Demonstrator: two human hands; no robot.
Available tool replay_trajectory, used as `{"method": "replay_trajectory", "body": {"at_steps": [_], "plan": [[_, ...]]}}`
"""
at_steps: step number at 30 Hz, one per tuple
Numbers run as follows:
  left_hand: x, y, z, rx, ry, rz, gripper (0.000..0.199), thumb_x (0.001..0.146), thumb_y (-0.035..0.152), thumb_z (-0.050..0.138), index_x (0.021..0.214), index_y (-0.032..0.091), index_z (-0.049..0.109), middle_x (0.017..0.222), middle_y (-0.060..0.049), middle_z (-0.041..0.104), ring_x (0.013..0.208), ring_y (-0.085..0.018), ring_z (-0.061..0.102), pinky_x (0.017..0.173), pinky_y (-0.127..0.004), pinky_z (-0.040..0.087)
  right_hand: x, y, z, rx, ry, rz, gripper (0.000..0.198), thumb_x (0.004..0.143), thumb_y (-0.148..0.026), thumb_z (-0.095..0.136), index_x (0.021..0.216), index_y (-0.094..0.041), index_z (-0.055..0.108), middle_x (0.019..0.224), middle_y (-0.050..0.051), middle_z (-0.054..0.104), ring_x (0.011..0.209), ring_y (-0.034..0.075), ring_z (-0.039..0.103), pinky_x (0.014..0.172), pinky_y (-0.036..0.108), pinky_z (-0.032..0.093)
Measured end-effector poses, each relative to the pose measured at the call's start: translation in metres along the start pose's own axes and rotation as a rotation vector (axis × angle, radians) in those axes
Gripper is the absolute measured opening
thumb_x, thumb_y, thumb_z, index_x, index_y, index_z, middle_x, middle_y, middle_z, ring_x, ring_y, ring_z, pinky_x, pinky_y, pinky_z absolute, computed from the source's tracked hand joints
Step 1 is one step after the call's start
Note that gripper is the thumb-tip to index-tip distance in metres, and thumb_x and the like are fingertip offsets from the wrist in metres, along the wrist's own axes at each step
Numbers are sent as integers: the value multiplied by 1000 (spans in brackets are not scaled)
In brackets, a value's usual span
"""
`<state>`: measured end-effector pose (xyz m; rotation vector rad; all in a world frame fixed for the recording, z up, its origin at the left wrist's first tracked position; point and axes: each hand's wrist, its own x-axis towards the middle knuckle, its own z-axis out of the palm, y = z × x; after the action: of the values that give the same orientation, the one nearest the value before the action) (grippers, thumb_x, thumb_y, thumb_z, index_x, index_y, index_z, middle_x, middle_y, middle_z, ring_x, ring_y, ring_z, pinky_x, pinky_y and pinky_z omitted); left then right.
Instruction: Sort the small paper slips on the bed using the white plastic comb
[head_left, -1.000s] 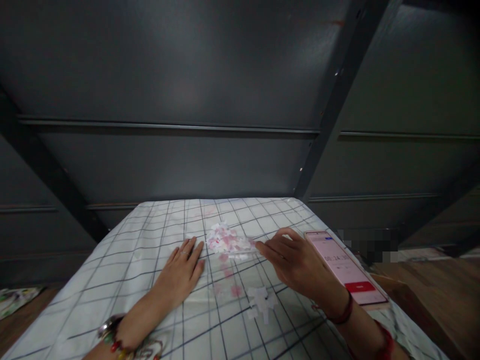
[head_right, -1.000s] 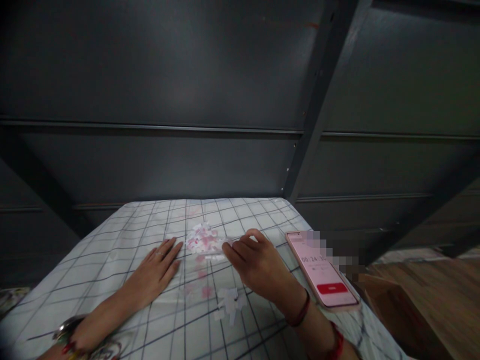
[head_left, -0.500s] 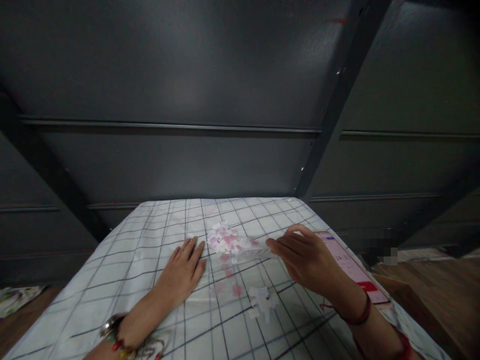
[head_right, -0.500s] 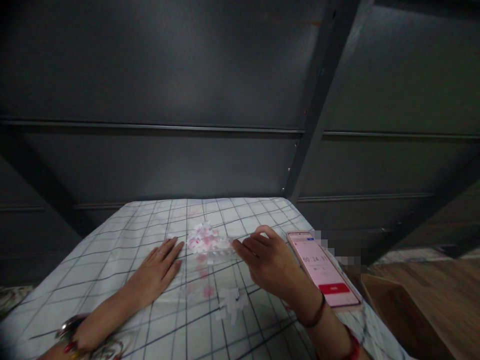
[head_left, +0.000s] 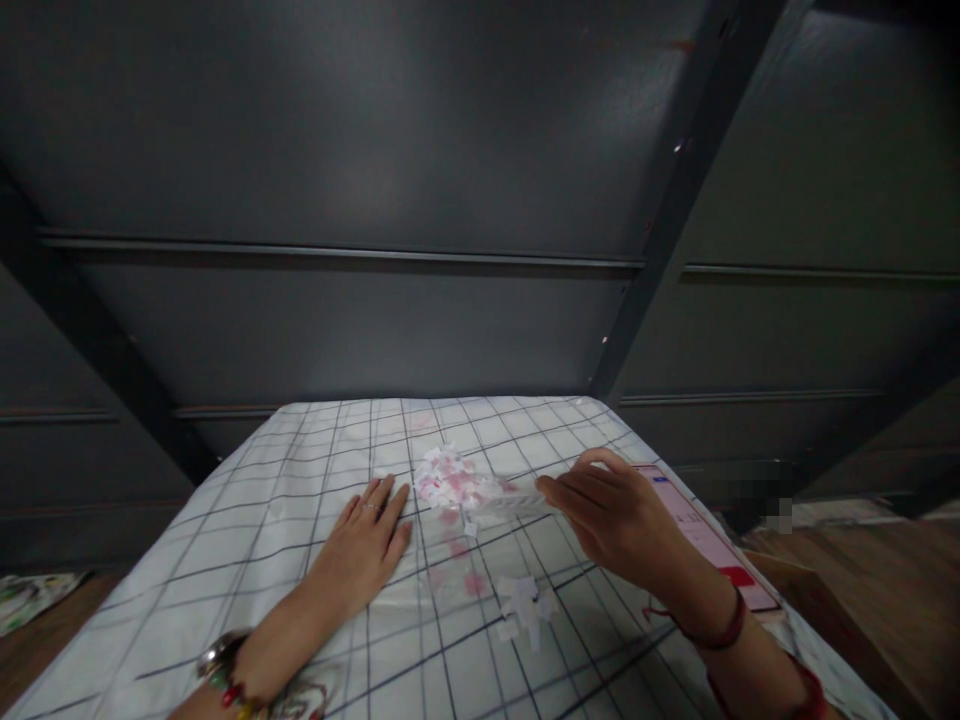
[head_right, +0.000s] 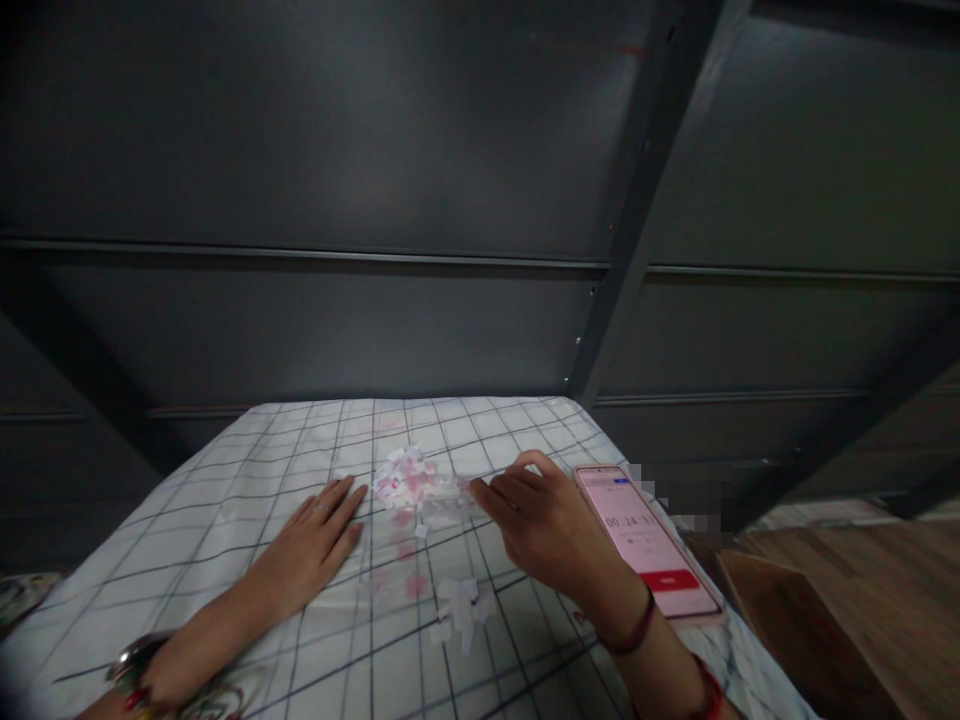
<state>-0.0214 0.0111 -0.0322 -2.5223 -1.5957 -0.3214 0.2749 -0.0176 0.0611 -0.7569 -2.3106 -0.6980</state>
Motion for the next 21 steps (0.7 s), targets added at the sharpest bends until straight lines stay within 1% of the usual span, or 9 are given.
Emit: {"method": "replay_trajectory", "body": {"at_steps": [2, 5, 9, 14, 16, 18, 19, 21], "plan": [[0, -1, 1, -3, 5, 3, 49, 93, 38, 28, 132, 12, 43, 137, -17, 42, 127, -29, 37, 99, -48, 34, 0, 0, -1, 8, 10, -4, 26, 78, 2, 42, 93, -12, 58, 64, 1, 59, 60, 14, 47, 68, 32, 41], [-1, -1, 2, -10, 25, -1, 49, 93, 39, 28, 132, 13, 43, 138, -16, 42, 128, -29, 36, 100, -48, 34, 0, 0, -1, 20, -18, -17, 27, 78, 1, 41, 93, -13, 58, 63, 1, 58, 60, 14, 47, 69, 31, 41], [0, -1, 4, 7, 15, -3, 49, 93, 39, 28, 131, 12, 44, 138, -16, 42, 127, -30, 37, 99, -48, 35, -2, 1, 1, -18, -35, -18, 26, 78, 1, 41, 93, -12, 59, 65, 2, 59, 60, 14, 48, 69, 32, 41], [-1, -3, 9, 1, 51, 7, 48, 93, 39, 27, 131, 15, 44, 137, -14, 44, 125, -29, 39, 98, -48, 36, -1, 3, -1, -62, -46, 0, 26, 78, 1, 39, 88, -10, 61, 64, 3, 59, 59, 15, 47, 66, 31, 39], [-1, -3, 10, 0, 69, 14, 47, 93, 39, 28, 131, 15, 44, 136, -14, 45, 125, -30, 39, 97, -48, 37, 0, 3, -2, -78, -52, 12, 26, 79, 0, 38, 86, -11, 61, 62, 3, 58, 58, 15, 46, 65, 31, 39], [0, -1, 6, -1, 105, 35, 46, 93, 38, 30, 129, 15, 46, 135, -15, 44, 125, -31, 38, 96, -49, 37, 0, 2, -2, -78, -68, 25, 27, 79, 0, 37, 86, -11, 61, 61, 2, 57, 58, 15, 46, 64, 31, 39], [1, 2, 2, -7, 130, 50, 45, 92, 38, 33, 127, 14, 47, 134, -16, 44, 124, -32, 38, 96, -50, 37, 0, 2, -2, -69, -80, 32, 27, 79, 0, 37, 86, -11, 61, 61, 2, 57, 58, 15, 46, 64, 31, 38], [3, 9, -11, -19, 183, 98, 39, 91, 33, 35, 123, 17, 51, 132, -15, 45, 126, -35, 34, 95, -55, 35, -1, 0, -1, -46, -103, 44, 27, 79, 0, 38, 89, -11, 60, 63, 2, 57, 59, 15, 47, 65, 32, 38]]}}
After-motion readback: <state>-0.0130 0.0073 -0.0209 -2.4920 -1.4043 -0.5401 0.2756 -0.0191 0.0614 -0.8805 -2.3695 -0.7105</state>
